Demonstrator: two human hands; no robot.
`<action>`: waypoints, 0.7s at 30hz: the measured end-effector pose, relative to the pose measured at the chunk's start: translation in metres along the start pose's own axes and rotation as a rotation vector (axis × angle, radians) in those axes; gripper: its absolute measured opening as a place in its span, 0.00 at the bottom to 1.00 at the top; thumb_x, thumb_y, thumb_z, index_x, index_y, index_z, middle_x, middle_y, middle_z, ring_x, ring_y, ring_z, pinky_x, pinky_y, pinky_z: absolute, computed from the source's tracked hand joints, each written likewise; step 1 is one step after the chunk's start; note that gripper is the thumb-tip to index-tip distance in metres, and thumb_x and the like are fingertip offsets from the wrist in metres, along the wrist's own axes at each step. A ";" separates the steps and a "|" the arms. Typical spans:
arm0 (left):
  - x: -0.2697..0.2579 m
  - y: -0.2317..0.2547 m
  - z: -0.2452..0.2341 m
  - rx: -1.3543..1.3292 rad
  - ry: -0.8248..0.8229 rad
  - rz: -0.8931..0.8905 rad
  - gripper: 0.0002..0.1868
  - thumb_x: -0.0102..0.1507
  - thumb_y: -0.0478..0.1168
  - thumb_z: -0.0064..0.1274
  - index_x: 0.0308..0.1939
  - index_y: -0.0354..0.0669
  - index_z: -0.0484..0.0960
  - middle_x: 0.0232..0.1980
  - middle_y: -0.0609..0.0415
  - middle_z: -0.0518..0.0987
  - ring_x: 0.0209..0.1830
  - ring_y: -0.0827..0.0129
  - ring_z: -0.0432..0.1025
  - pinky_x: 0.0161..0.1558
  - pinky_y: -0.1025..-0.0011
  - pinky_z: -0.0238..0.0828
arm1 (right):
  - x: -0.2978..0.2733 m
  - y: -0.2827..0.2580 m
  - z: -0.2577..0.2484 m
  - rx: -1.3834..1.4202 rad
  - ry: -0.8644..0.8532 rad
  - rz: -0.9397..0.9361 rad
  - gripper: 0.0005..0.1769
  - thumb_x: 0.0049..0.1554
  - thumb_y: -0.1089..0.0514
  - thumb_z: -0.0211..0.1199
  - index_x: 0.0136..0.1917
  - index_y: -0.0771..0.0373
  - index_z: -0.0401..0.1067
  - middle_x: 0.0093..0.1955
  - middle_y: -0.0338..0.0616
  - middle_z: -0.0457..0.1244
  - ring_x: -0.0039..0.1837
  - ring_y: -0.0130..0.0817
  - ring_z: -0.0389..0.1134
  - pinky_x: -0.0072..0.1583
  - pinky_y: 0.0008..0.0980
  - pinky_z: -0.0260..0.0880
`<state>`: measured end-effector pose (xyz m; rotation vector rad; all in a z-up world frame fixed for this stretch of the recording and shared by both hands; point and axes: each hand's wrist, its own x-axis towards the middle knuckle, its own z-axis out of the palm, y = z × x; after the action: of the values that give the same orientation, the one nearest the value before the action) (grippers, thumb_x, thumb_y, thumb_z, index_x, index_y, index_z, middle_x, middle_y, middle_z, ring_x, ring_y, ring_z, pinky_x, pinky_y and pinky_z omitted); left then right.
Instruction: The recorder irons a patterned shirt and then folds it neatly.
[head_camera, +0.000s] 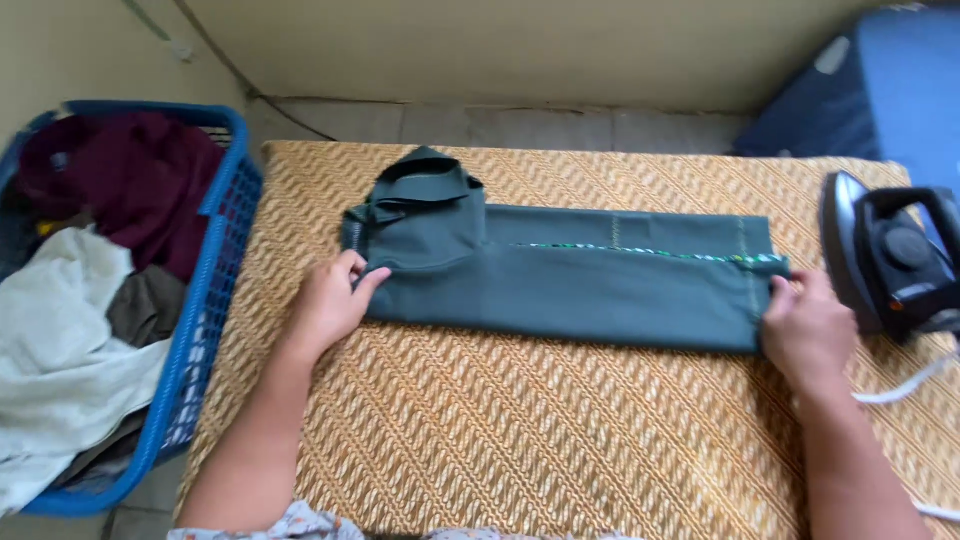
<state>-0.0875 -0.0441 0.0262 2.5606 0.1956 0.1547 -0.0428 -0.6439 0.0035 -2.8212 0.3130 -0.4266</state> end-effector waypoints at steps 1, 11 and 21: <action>0.002 -0.005 0.007 0.059 0.017 0.051 0.22 0.61 0.55 0.65 0.41 0.37 0.83 0.36 0.40 0.82 0.35 0.49 0.77 0.37 0.58 0.73 | -0.001 -0.003 0.002 -0.110 -0.005 0.004 0.18 0.72 0.45 0.57 0.61 0.62 0.73 0.43 0.62 0.70 0.46 0.61 0.72 0.49 0.55 0.71; -0.011 0.048 -0.020 0.386 -0.048 -0.026 0.24 0.60 0.55 0.65 0.47 0.40 0.81 0.42 0.44 0.83 0.45 0.50 0.77 0.53 0.56 0.71 | -0.009 -0.054 -0.039 -0.366 -0.084 0.027 0.26 0.68 0.43 0.53 0.73 0.57 0.67 0.47 0.61 0.69 0.44 0.60 0.72 0.45 0.55 0.71; -0.026 0.141 0.050 0.287 -0.031 0.853 0.36 0.67 0.53 0.45 0.75 0.38 0.58 0.78 0.46 0.59 0.79 0.55 0.51 0.76 0.54 0.43 | -0.030 -0.096 -0.033 0.011 0.063 -0.550 0.28 0.67 0.49 0.55 0.74 0.68 0.62 0.78 0.59 0.55 0.80 0.54 0.51 0.75 0.53 0.53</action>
<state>-0.0900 -0.1927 0.0594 2.7530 -0.9606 0.4240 -0.0653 -0.5534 0.0548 -2.8536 -0.4671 -0.6211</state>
